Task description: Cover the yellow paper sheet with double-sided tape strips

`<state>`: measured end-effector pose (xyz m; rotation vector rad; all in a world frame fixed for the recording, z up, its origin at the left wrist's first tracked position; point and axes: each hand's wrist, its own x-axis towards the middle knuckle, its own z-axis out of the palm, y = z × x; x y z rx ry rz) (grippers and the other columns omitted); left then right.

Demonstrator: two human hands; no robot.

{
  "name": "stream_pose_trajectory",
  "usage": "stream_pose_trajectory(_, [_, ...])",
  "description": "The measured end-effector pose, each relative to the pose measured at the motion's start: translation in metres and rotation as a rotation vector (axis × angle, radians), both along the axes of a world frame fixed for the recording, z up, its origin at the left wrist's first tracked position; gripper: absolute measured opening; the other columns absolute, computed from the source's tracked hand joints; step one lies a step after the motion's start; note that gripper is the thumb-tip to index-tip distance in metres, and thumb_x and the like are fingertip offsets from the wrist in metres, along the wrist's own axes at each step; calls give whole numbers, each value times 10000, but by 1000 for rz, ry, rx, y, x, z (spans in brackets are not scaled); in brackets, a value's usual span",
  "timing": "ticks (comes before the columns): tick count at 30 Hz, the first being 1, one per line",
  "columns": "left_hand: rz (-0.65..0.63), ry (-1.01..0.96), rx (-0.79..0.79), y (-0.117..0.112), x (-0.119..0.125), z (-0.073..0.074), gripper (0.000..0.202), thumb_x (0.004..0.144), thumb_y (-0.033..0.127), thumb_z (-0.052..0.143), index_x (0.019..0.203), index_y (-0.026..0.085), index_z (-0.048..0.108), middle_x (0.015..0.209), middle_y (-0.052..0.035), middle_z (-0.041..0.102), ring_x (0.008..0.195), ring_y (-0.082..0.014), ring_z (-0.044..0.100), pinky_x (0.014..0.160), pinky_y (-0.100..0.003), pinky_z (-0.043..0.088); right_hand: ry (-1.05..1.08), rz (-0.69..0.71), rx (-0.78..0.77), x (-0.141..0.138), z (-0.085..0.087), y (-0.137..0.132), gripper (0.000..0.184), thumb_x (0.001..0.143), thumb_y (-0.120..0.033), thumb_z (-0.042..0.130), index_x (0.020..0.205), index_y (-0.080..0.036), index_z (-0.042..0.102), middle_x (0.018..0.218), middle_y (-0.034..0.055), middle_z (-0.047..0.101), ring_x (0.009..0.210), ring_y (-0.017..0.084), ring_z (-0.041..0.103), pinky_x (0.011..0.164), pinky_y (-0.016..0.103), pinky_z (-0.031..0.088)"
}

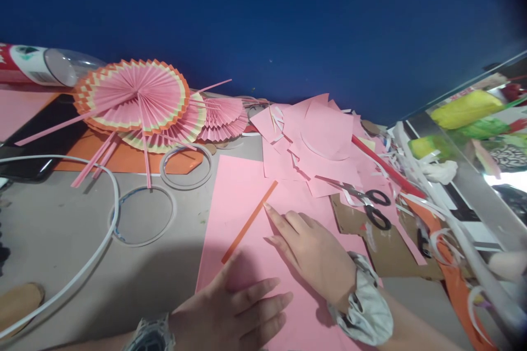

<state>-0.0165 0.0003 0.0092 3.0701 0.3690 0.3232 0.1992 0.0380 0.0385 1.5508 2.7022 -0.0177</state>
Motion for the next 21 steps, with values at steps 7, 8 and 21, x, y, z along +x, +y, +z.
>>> stream_pose_trajectory(7, [-15,22,-7,1,1,2,397,980,290,243,1345,258,395,1496,50,252,1372,-206,167,1099,-489,182,3,-17,21,0,-1,-1,469,939,-370,352,1332,-120,413,835,64,554,698,177,518,637,340,449])
stream_pose_trajectory(8, [-20,17,-2,1,1,2,398,979,285,242,1345,255,396,1493,46,259,1372,-209,165,1099,-497,177,7,-15,16,0,-2,-1,470,938,-365,358,1337,-121,405,846,66,554,712,178,520,647,341,451])
stream_pose_trajectory(21, [-9,-40,60,3,0,-1,366,962,300,338,1315,281,430,1489,54,266,1370,-209,170,1115,-536,115,84,-4,-78,-8,4,-9,452,935,-364,367,1333,-156,416,875,65,556,753,176,524,680,332,450])
